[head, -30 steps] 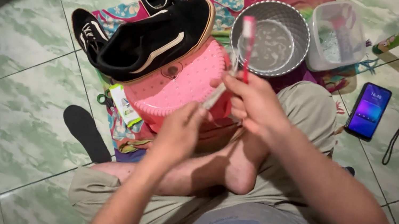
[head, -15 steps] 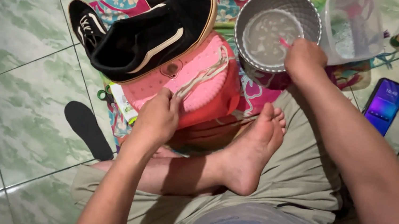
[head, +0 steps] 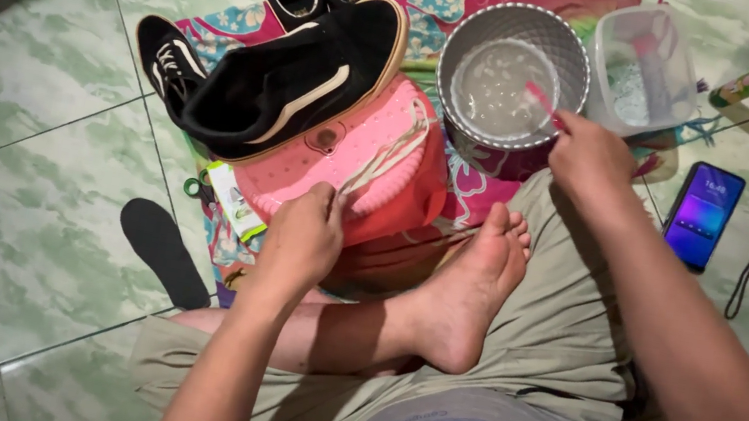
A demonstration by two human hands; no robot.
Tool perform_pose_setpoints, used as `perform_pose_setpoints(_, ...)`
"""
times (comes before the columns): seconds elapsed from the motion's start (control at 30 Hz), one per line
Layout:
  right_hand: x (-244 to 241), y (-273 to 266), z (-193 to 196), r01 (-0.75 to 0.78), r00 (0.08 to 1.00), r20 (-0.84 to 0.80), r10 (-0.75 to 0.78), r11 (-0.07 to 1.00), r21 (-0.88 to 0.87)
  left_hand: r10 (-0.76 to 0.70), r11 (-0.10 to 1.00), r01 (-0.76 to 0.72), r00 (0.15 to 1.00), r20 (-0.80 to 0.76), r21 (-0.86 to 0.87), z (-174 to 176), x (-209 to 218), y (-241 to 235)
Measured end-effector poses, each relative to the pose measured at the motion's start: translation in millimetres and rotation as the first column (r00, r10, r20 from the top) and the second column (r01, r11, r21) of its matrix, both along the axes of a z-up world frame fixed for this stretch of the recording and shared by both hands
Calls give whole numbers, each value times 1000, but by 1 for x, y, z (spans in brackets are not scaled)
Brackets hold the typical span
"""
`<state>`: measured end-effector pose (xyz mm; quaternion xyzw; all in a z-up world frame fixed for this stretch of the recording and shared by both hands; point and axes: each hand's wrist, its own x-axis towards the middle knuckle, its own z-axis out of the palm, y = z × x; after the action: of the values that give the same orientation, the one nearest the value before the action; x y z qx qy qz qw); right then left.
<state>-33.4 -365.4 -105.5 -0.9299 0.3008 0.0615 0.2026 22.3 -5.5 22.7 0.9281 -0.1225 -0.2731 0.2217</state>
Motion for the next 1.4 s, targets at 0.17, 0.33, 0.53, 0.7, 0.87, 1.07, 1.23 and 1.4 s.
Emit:
perform_pose_setpoints(0.17,-53,93,16,-282,742,544,392,919,-277,136,988,-137,990,-20,-74,-9,3,3)
perform_pose_setpoints(0.33,-71,184,92,-540,696,487,527,832,-129,138,988,-139,990,-10,-71,-14,6,1)
perform_pose_setpoints(0.53,-57,148,31,-468,737,311,600,785,-405,169,983,-170,985,-23,-67,-21,8,9)
perform_pose_setpoints(0.7,-66,113,37,-235,816,467,341,933,-271,148,985,-149,989,-19,-83,-15,0,12)
perform_pose_setpoints(0.87,-76,186,41,-357,768,215,603,682,-638,63,997,-68,992,110,42,-22,-9,9)
perform_pose_setpoints(1.07,-51,183,44,-236,798,415,436,861,-451,-124,973,23,892,435,230,-51,-17,18)
perform_pose_setpoints(1.23,-47,130,26,-222,729,632,263,964,-145,-215,961,5,647,731,278,-88,-28,25)
perform_pose_setpoints(1.4,-68,166,57,-407,639,440,631,762,-504,-145,973,-41,662,735,229,-88,-37,20)
